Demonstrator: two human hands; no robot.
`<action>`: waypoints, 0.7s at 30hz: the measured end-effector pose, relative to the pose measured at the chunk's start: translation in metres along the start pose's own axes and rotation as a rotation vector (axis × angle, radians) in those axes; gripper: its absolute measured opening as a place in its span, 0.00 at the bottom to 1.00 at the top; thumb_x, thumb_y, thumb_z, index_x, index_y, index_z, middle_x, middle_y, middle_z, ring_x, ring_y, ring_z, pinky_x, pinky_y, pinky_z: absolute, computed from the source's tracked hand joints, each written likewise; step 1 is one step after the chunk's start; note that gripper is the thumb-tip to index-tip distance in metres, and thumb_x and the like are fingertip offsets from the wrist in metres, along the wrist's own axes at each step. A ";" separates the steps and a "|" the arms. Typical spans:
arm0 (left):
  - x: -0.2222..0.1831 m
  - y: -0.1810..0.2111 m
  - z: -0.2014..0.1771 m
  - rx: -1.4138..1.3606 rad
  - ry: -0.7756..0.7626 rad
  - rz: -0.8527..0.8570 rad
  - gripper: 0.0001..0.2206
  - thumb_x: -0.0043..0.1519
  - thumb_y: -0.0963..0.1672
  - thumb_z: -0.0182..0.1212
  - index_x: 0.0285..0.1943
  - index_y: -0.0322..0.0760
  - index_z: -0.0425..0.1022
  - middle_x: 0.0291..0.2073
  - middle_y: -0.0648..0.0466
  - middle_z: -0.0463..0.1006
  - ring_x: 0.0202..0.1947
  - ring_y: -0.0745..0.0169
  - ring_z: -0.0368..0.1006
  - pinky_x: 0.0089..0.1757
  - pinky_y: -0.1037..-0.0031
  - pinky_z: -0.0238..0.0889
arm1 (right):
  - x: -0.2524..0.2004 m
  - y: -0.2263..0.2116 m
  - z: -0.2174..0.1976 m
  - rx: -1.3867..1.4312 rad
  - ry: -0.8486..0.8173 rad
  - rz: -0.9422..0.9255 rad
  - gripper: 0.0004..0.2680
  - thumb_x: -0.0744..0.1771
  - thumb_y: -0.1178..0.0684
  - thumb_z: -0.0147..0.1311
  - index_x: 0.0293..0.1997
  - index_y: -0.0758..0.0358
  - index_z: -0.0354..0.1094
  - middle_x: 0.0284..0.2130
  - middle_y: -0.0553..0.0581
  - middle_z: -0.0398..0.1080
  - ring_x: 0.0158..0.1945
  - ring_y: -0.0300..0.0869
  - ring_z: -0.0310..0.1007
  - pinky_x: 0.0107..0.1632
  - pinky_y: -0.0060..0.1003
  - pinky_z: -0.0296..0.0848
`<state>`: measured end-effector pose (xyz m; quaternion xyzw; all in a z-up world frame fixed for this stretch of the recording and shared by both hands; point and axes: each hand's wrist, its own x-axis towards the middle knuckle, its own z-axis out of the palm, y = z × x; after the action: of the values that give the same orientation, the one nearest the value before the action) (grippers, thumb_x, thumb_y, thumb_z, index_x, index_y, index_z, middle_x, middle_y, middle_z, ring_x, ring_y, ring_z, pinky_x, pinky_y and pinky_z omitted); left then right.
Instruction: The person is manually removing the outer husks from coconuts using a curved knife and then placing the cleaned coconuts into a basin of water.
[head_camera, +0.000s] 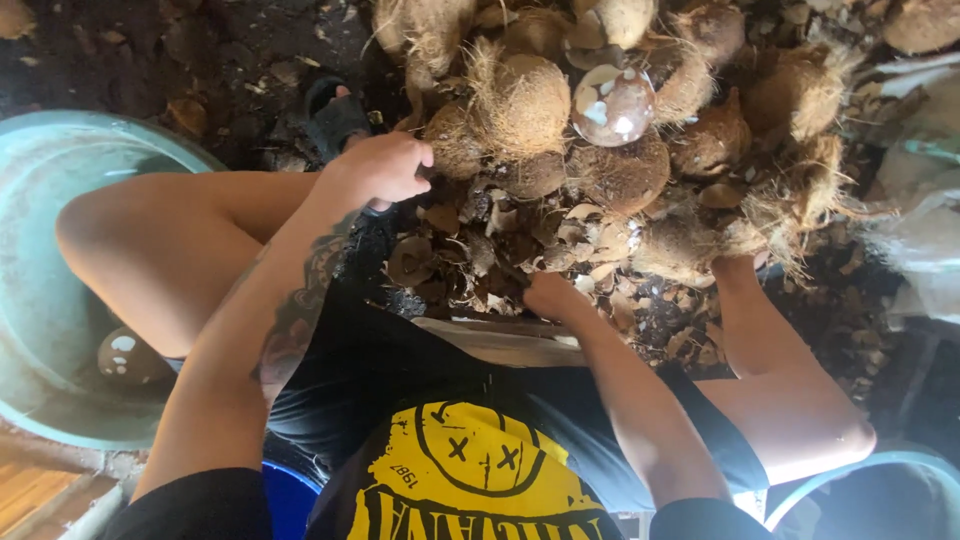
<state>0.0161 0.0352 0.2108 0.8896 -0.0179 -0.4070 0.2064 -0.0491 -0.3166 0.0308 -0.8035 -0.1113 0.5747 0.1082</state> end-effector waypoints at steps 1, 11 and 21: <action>0.003 -0.001 0.000 0.001 0.000 -0.013 0.20 0.65 0.47 0.63 0.65 0.37 0.78 0.54 0.34 0.80 0.52 0.32 0.80 0.49 0.51 0.74 | -0.019 -0.007 -0.014 0.033 -0.035 0.023 0.22 0.64 0.49 0.46 0.57 0.76 0.75 0.53 0.78 0.75 0.61 0.69 0.73 0.63 0.62 0.70; 0.015 0.009 0.009 0.002 0.008 0.006 0.18 0.66 0.46 0.63 0.64 0.36 0.79 0.54 0.32 0.80 0.51 0.31 0.80 0.51 0.51 0.73 | -0.016 0.076 -0.030 0.136 0.232 0.264 0.20 0.65 0.46 0.43 0.55 0.64 0.79 0.49 0.73 0.78 0.59 0.65 0.76 0.60 0.62 0.72; 0.017 0.029 -0.002 -0.049 0.019 -0.012 0.16 0.66 0.46 0.63 0.61 0.37 0.81 0.55 0.32 0.80 0.51 0.29 0.80 0.48 0.48 0.73 | -0.140 0.010 -0.113 0.162 0.076 0.164 0.19 0.67 0.52 0.43 0.61 0.68 0.75 0.56 0.80 0.74 0.64 0.72 0.69 0.65 0.63 0.66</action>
<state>0.0329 0.0059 0.2110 0.8883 -0.0005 -0.4001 0.2256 0.0141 -0.3734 0.1892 -0.8198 0.0057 0.5578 0.1295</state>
